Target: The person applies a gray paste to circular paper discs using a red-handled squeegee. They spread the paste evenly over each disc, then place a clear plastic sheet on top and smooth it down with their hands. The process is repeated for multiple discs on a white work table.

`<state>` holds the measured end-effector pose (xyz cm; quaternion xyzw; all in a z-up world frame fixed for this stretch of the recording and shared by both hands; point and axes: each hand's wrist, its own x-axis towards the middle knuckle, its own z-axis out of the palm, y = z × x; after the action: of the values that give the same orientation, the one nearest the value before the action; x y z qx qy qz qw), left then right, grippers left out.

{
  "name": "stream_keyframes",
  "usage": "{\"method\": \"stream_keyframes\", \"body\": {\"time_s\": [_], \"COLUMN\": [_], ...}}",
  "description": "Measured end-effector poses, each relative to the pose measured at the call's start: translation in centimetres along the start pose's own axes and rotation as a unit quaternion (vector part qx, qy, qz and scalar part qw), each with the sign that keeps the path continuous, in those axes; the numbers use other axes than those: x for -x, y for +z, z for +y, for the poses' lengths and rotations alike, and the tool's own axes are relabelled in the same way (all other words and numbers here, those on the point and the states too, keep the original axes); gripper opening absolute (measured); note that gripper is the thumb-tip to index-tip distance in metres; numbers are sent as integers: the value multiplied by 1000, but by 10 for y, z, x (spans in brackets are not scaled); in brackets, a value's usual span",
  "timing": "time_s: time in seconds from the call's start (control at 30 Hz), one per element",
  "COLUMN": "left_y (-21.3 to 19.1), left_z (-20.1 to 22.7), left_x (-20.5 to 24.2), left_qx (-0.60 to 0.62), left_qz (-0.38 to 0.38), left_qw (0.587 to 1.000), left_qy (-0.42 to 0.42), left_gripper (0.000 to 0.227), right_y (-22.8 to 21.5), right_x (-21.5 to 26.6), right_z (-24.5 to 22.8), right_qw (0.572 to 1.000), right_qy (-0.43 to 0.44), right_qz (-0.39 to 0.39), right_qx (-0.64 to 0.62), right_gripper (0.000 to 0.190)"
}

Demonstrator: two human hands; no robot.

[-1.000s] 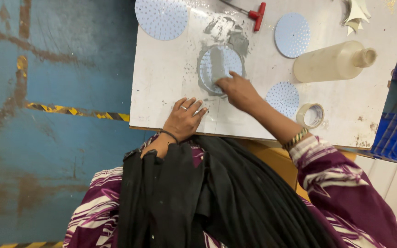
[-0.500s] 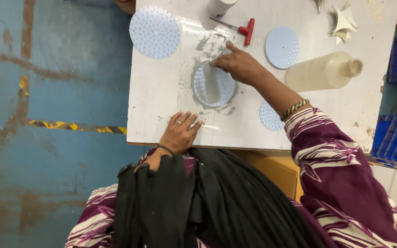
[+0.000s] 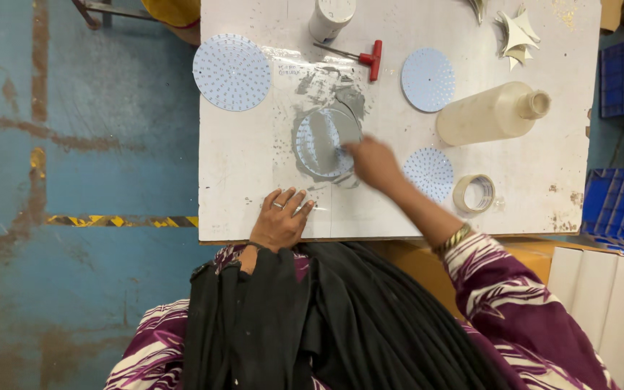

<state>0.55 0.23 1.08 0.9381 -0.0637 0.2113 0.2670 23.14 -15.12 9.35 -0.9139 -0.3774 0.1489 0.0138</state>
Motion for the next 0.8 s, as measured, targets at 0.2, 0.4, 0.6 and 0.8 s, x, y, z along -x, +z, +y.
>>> {"method": "stream_keyframes", "body": {"time_s": [0.2, 0.4, 0.6, 0.8], "left_y": [-3, -7, -4, -2], "left_z": [2, 4, 2, 2], "left_x": [0, -3, -2, 0], "left_qx": [2, 9, 11, 10], "left_qz": [-9, -12, -12, -6], "left_qw": [1000, 1000, 1000, 1000], "left_qy": [-8, -10, -9, -6], "left_gripper": [31, 33, 32, 31], "right_y": [6, -5, -25, -22], "right_x": [-52, -64, -99, -86], "right_z": [1, 37, 59, 35], "right_qw": [963, 992, 998, 997], "right_qy": [-208, -126, 18, -1], "right_qz": [168, 26, 56, 57], "right_qx": [31, 5, 17, -56], "right_gripper": [35, 39, 25, 23]}}
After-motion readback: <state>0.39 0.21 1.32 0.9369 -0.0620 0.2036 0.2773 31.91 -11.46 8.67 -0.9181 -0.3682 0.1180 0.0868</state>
